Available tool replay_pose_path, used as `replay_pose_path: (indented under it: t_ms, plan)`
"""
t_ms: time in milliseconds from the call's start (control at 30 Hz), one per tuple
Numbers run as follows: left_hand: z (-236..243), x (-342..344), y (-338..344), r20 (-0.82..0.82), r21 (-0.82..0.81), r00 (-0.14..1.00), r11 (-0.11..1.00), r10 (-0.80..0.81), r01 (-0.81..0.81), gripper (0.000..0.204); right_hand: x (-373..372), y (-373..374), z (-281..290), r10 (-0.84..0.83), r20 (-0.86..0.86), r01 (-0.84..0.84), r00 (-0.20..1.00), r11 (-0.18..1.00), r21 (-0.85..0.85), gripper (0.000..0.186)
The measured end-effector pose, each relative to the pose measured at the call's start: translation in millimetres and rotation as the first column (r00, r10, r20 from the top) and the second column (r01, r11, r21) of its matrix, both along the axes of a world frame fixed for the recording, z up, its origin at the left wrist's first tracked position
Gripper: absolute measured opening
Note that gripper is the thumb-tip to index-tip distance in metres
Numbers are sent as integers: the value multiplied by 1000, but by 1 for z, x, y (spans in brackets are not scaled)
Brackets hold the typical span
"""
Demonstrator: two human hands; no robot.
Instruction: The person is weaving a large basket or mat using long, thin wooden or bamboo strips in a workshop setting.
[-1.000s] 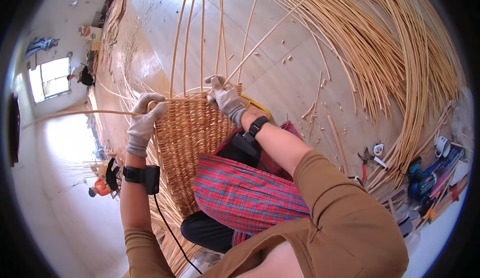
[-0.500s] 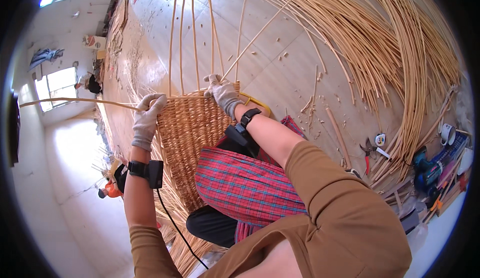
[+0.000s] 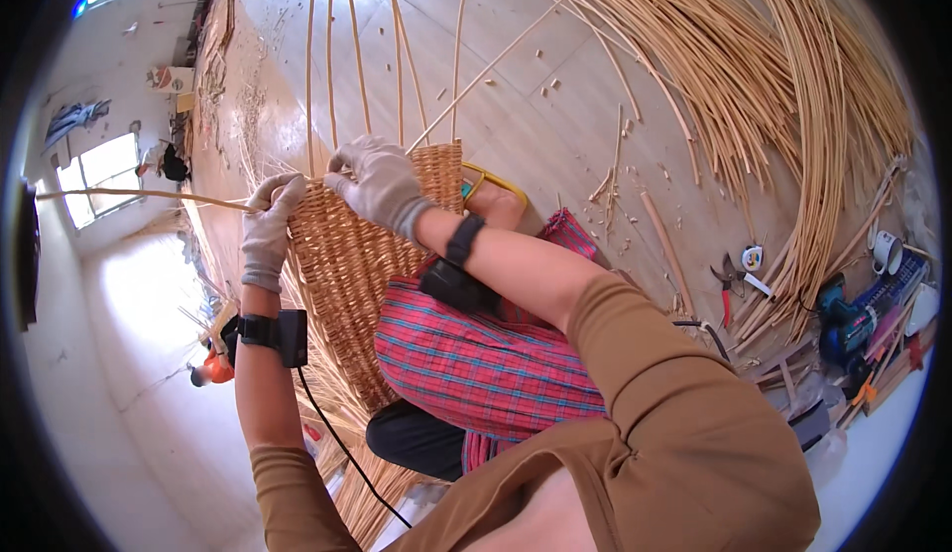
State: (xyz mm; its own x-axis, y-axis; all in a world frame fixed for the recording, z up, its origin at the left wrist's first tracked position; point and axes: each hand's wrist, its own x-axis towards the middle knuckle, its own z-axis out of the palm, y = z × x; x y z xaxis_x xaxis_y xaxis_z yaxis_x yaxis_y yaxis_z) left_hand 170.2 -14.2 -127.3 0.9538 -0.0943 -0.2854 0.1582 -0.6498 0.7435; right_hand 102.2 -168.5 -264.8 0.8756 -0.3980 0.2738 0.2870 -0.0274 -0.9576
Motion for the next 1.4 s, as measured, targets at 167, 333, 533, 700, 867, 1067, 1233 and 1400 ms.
replay_pose_path:
  t_ms: [167,333,533,700,867,1067,1233,1400]
  plan:
    - [0,1,4,7,31,1000,1000,3,-3,18,18,15,6,172,-152,-136,973,966,221,25]
    - [-4,4,8,27,41,1000,999,-2,1,20,17,15,-2,250,-88,-209,964,922,326,27]
    - [-2,3,5,58,80,998,997,-11,6,19,44,-15,33,416,-331,-423,847,905,56,23]
    - [-2,1,3,34,20,999,1000,7,-8,17,28,-31,71,198,-333,-355,922,778,-518,25]
    - [-4,1,5,54,32,998,999,-21,19,16,-34,-17,-12,700,-333,-635,632,714,295,32]
    - [-5,1,5,38,35,999,999,-21,20,18,2,-35,-21,421,26,-287,907,570,770,25]
    - [-6,0,3,35,14,999,1000,-24,24,17,68,-96,40,533,-35,-533,846,846,-10,15]
    - [-6,-3,0,91,62,994,997,-57,52,16,135,-104,26,375,-129,-261,918,324,-909,55]
